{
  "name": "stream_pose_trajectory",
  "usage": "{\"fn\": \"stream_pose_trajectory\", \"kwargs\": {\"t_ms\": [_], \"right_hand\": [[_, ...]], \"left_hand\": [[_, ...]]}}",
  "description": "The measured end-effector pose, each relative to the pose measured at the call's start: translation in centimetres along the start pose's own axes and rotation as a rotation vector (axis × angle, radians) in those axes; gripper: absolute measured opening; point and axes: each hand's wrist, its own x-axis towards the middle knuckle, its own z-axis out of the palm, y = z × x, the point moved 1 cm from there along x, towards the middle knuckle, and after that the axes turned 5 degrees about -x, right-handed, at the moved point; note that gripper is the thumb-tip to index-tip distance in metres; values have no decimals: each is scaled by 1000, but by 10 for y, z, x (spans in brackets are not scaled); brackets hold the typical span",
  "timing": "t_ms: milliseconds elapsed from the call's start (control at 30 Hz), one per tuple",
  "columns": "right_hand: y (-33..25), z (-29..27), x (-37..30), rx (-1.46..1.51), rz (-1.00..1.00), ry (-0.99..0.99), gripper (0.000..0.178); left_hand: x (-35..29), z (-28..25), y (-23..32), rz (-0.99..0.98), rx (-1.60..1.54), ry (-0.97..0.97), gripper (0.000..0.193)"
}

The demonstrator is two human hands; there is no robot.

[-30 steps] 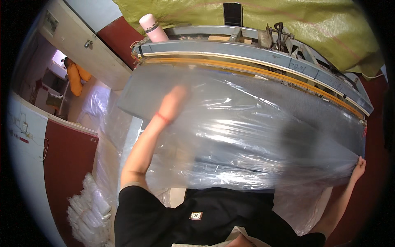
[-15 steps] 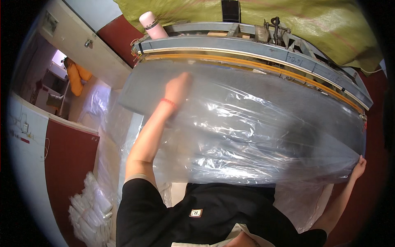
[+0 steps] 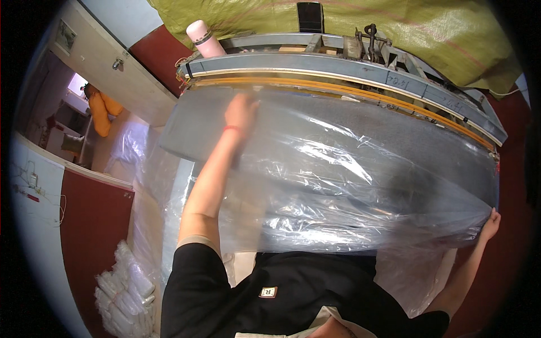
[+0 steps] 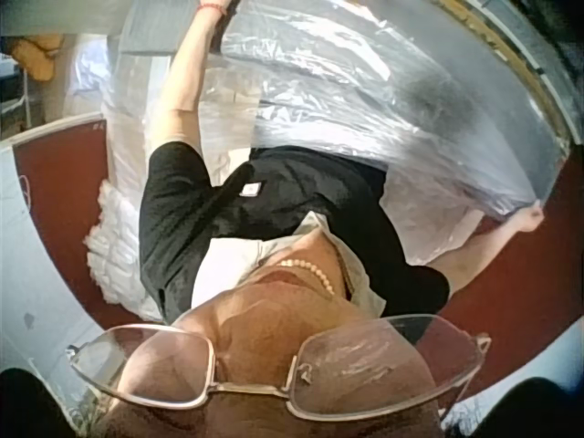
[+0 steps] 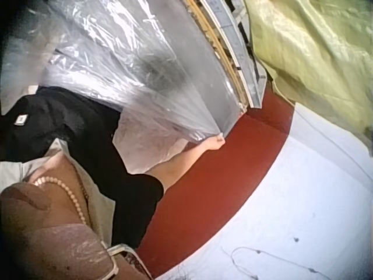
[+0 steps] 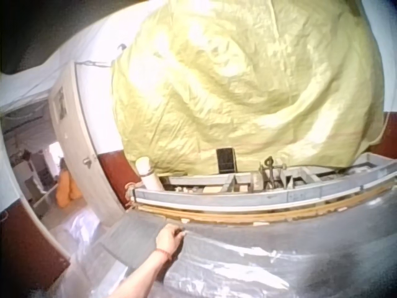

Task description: The recorder is using a heat sealer to seal large plastic bags.

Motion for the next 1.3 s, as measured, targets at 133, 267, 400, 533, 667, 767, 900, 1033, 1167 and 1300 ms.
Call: {"fn": "stream_pose_trajectory", "kwargs": {"t_ms": [133, 267, 400, 533, 667, 767, 900, 1033, 1167, 1300], "right_hand": [[-14, 1, 2, -20, 60, 7, 40], [-46, 8, 27, 472, 246, 50, 37], [-156, 39, 26, 336, -2, 203, 28], [-205, 116, 27, 442, 30, 206, 26], [-231, 151, 39, 763, 189, 122, 23], [-238, 144, 37, 786, 233, 128, 20], [-253, 138, 31, 611, 152, 212, 20], [-268, 127, 33, 626, 251, 294, 17], [-264, 118, 37, 484, 307, 404, 13], [-271, 106, 31, 532, 403, 327, 11]], "left_hand": [[6, 2, -2, 1, 25, -74, 16], [20, 13, -28, -40, -231, 217, 21], [47, 5, -90, -249, -553, 278, 18], [62, 10, -137, -300, -411, 466, 18], [83, 12, -164, -345, -404, 459, 19], [88, 24, -154, -383, -524, 462, 19], [90, 19, -167, -385, -691, 450, 21], [92, 11, -165, -371, -547, 415, 26], [91, 8, -153, -508, -807, 469, 22], [91, 9, -128, -528, -807, 543, 24]]}}
